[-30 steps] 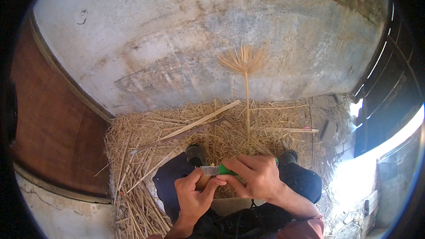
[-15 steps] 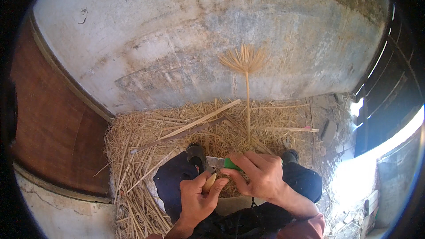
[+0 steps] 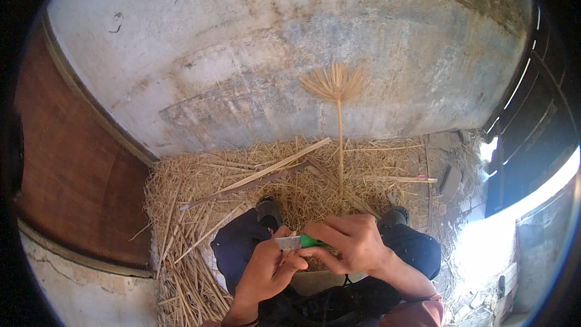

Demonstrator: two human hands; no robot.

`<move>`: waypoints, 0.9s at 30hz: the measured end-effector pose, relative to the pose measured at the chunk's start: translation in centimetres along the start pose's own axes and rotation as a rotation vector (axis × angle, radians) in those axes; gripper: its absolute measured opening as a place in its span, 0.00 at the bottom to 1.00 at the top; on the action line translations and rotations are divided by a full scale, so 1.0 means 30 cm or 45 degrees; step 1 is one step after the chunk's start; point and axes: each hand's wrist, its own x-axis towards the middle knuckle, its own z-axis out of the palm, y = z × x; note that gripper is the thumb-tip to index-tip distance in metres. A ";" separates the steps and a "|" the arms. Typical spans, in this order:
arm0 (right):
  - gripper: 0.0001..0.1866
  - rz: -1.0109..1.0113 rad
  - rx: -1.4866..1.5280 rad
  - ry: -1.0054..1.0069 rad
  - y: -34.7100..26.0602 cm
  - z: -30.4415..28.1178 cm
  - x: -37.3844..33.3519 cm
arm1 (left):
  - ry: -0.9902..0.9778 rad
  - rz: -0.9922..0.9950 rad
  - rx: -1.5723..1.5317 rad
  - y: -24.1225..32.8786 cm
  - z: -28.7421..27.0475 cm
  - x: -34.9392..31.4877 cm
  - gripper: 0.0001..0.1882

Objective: The person whittles and shapes a piece of bamboo using a utility knife while sitting near a pile of straw.

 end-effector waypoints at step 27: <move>0.18 0.114 -0.076 -0.003 0.005 0.023 -0.012 | 0.260 -0.168 0.027 0.043 0.050 0.001 0.16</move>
